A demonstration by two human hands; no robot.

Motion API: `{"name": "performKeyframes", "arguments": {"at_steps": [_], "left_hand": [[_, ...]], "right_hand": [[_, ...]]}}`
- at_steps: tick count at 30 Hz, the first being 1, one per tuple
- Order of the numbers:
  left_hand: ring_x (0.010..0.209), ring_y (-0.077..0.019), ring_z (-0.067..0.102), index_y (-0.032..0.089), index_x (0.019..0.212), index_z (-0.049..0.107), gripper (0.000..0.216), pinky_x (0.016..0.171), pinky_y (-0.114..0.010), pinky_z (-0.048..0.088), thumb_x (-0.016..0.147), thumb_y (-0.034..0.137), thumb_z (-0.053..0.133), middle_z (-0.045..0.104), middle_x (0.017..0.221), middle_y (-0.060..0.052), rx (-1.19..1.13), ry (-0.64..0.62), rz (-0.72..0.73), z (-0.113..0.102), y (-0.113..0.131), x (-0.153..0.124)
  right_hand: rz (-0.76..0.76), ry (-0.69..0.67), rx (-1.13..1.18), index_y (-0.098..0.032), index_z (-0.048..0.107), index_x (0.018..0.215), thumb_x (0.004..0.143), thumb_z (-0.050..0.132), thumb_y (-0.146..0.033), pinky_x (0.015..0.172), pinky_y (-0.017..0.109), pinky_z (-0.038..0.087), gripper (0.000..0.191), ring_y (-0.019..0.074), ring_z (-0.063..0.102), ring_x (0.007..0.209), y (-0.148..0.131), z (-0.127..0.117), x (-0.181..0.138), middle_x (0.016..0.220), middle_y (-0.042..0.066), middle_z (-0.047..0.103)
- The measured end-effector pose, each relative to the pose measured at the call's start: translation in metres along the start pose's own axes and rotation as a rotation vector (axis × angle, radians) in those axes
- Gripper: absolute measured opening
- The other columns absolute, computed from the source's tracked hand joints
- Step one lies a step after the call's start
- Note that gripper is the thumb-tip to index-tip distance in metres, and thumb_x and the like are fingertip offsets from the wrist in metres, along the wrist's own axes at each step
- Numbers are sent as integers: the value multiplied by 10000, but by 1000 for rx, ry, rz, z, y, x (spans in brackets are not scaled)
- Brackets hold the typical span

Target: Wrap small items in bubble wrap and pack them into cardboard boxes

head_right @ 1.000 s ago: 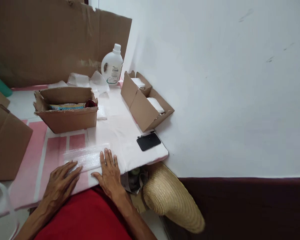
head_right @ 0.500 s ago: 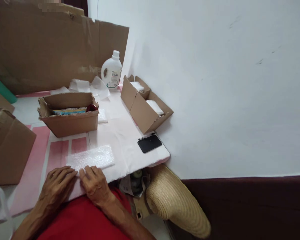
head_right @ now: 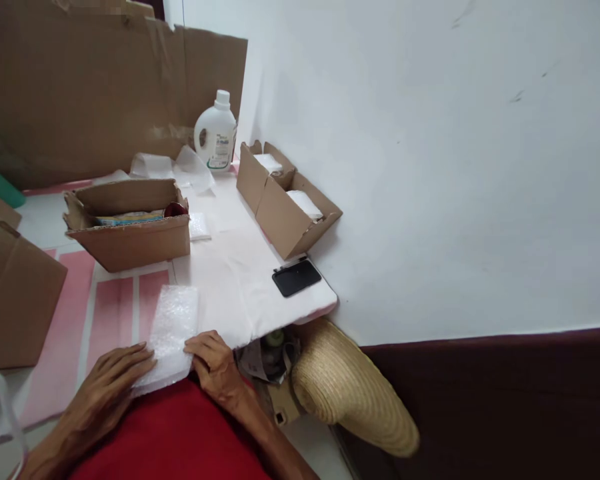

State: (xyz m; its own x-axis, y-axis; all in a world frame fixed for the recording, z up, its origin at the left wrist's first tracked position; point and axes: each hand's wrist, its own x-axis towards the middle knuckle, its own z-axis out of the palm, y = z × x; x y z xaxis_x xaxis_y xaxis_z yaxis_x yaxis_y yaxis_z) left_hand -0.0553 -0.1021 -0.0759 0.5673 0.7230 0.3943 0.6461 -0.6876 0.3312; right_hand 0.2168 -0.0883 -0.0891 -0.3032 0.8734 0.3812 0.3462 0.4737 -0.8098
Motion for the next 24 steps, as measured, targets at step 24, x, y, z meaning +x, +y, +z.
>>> {"name": "performKeyframes", "arguments": {"at_steps": [24], "left_hand": [[1240, -263, 612, 218, 1215, 593, 355, 992, -411, 528, 873, 248, 684, 669, 1300, -119, -101, 224, -214, 20, 18, 31]], "right_hand": [[219, 226, -21, -196, 657, 1007, 1009, 534, -258, 810, 302, 516, 138, 186, 613, 917, -6, 6, 28, 965, 63, 656]]}}
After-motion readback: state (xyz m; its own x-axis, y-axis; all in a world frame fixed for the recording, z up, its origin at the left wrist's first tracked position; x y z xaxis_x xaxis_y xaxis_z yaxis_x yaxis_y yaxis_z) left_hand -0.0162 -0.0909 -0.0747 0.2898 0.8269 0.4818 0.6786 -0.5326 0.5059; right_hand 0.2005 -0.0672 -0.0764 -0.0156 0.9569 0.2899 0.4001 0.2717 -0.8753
